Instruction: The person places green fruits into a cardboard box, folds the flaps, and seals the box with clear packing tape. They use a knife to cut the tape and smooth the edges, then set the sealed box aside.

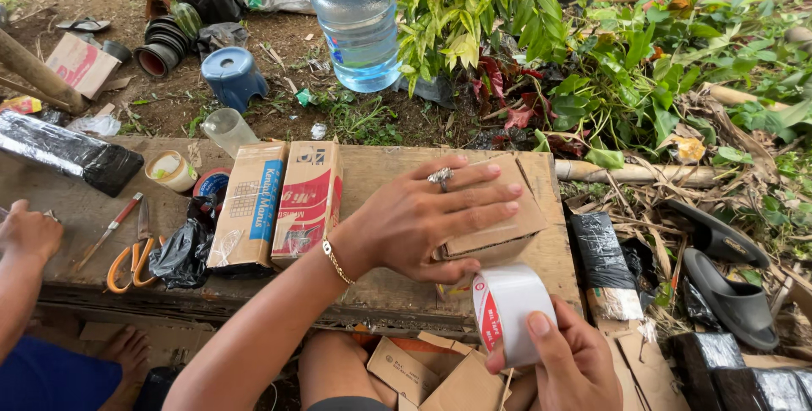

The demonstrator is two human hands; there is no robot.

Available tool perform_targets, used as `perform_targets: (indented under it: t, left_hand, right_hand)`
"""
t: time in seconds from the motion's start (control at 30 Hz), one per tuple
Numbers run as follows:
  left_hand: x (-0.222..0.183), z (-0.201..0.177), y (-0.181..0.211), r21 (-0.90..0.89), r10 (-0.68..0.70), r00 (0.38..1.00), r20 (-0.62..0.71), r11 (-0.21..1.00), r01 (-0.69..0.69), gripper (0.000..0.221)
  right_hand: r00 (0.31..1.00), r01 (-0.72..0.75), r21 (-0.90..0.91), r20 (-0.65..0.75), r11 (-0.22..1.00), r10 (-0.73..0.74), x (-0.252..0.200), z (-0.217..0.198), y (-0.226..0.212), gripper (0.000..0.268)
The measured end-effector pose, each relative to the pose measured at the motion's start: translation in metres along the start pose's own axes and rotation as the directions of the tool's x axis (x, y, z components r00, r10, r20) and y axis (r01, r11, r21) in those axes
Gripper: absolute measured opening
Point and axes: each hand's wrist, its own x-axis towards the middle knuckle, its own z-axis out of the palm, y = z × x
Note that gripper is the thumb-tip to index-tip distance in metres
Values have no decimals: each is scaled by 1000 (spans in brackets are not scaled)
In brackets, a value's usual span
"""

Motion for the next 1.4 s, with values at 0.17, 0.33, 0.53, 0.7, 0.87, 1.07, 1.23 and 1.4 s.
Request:
perform_targets:
  t: [0.17, 0.33, 0.53, 0.7, 0.87, 1.07, 1.23, 1.4]
  left_hand:
    - [3, -15, -2, -49, -16, 999, 52, 999, 18, 105]
    - [5, -21, 9, -12, -179, 960, 217, 982, 186, 122]
    - [13, -25, 11, 0, -146, 964, 224, 989, 150, 113]
    - [20, -26, 13, -22, -114, 974, 195, 992, 121, 102]
    - [22, -32, 14, -167, -160, 953, 257, 964, 206, 107]
    - [26, -31, 8, -298, -159, 949, 272, 924, 240, 98]
    - [20, -18, 0, -326, -121, 962, 244, 924, 199, 99]
    - [33, -28, -5, -294, -145, 951, 272, 929, 226, 107]
  right_hand:
    - [997, 47, 54, 65, 997, -50, 0, -10, 10, 41]
    - [998, 52, 4, 41, 999, -52, -2, -6, 20, 46]
    - [975, 222, -101, -10, 970, -224, 10, 5, 28, 44]
    - [972, 233, -164, 5, 959, -235, 21, 1, 29, 39]
    - [985, 172, -49, 13, 984, -172, 21, 1, 29, 36]
    - [990, 141, -23, 6, 990, -141, 25, 5, 25, 35]
    - [987, 157, -37, 32, 987, -156, 26, 8, 22, 37]
    - [983, 163, -22, 85, 986, -161, 27, 16, 16, 37]
